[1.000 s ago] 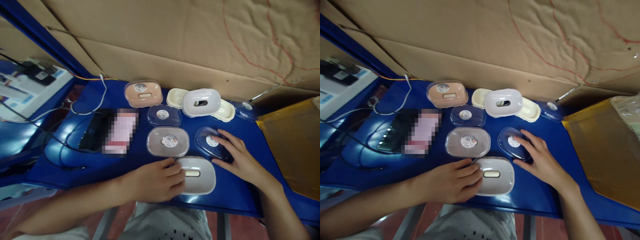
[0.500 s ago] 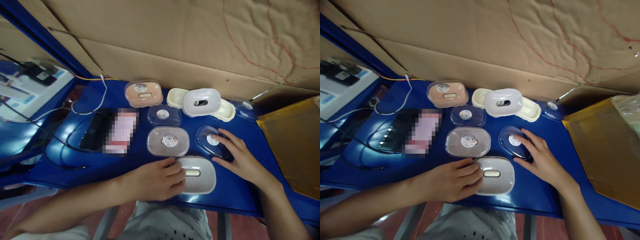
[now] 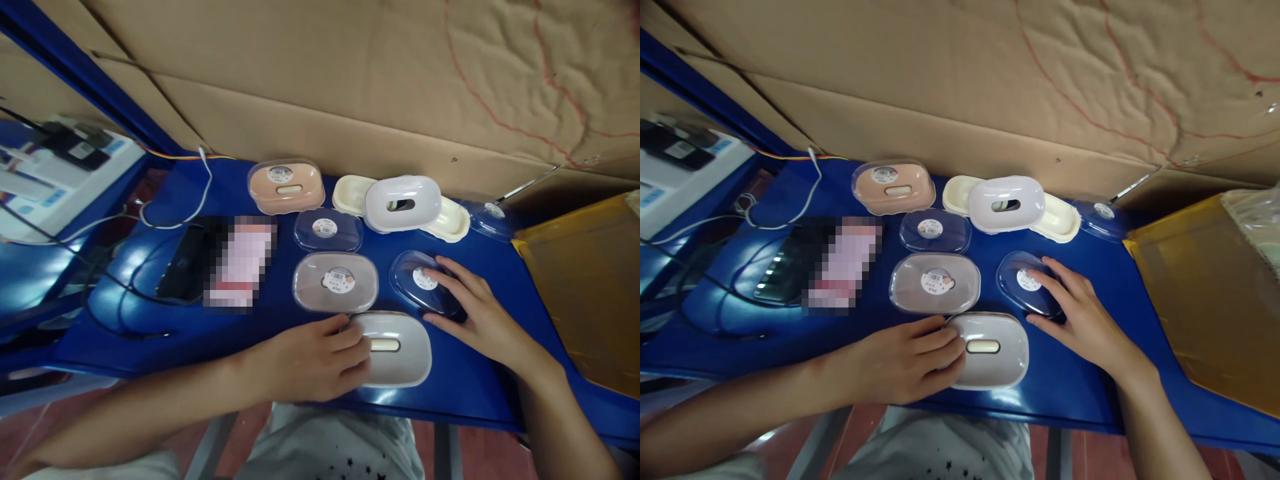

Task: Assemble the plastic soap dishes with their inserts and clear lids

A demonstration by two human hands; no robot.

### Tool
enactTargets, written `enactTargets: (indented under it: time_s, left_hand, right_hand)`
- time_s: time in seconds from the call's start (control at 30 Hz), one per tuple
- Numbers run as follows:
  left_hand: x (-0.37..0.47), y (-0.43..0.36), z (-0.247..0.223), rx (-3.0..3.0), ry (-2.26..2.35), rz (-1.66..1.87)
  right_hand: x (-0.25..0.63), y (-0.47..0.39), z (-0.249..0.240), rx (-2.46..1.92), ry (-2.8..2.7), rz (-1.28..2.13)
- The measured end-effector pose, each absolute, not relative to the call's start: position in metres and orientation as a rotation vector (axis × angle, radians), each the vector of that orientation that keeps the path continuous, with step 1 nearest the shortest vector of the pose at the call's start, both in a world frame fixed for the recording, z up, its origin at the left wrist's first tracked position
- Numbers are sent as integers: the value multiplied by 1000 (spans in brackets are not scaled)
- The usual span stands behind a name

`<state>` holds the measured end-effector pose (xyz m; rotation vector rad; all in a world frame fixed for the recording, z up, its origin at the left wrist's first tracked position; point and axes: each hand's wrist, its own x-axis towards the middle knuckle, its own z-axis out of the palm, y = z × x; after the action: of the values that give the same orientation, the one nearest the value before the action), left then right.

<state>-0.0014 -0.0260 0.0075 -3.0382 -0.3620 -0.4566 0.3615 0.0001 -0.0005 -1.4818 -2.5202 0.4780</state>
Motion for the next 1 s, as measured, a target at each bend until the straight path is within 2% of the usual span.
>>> enactTargets:
  time_s: [1.0]
  left_hand:
    - [-1,-26,7,-3027,-368,-477]
  right_hand:
    - [362,1,-1,-1489,-2527,486]
